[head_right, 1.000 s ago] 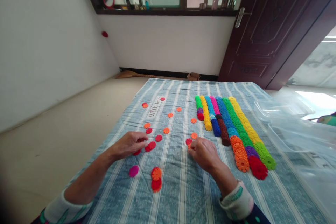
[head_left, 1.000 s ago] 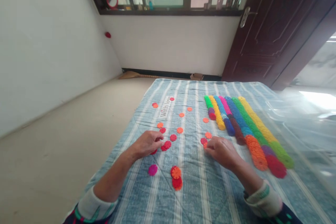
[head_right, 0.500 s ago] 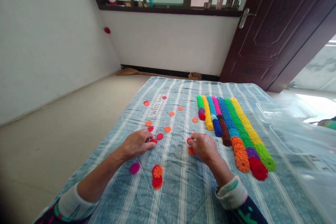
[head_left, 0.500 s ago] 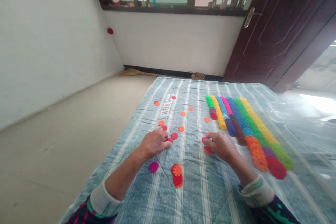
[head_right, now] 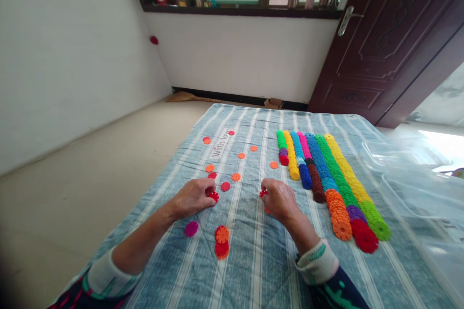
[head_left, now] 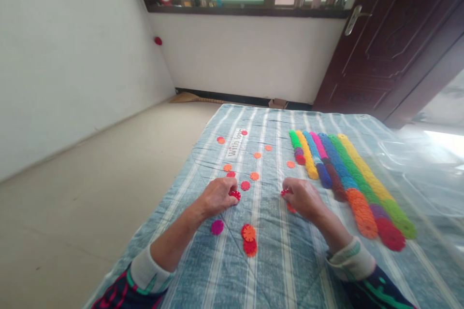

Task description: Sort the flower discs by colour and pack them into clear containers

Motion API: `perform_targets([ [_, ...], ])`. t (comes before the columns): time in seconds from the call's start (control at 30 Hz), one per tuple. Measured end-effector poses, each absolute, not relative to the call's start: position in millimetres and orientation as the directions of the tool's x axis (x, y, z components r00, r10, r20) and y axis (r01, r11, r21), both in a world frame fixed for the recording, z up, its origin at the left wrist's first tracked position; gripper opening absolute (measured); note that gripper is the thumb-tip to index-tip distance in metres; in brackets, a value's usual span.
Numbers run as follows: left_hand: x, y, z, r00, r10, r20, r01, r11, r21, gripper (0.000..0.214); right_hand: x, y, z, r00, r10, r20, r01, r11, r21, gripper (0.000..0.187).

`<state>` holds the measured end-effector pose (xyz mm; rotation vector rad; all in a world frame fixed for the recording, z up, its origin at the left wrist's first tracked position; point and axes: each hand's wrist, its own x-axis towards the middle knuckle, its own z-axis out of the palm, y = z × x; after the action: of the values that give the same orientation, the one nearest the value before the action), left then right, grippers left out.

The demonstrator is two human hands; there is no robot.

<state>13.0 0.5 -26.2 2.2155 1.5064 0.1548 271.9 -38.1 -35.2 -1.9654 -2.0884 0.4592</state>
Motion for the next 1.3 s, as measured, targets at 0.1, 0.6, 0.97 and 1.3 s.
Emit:
perform_targets([
  [0.1, 10, 1, -26, 0.431, 0.882, -0.19, 0.8, -0.276, 0.533, 0.008, 265, -36, -37, -0.119, 0.993, 0.005, 0.881, 0.107, -0.46, 0.015],
  [0.6, 4, -4, -23, 0.573, 0.79, -0.219, 0.735, -0.376, 0.564, 0.011, 181, 14, -35, -0.34, 0.931, -0.136, 0.901, 0.28, -0.332, 0.022],
  [0.97, -37, 22, -11, 0.301, 0.942, -0.15, 0.728, -0.125, 0.674, 0.018, 174, 11, -37, -0.326, 0.942, -0.081, 0.894, 0.279, -0.352, 0.012],
  [1.3, -42, 23, -20, 0.301, 0.927, -0.223, 0.699, -0.055, 0.713, 0.017, 153, 34, -41, -0.251, 0.968, 0.012, 0.744, 0.2, -0.637, 0.018],
])
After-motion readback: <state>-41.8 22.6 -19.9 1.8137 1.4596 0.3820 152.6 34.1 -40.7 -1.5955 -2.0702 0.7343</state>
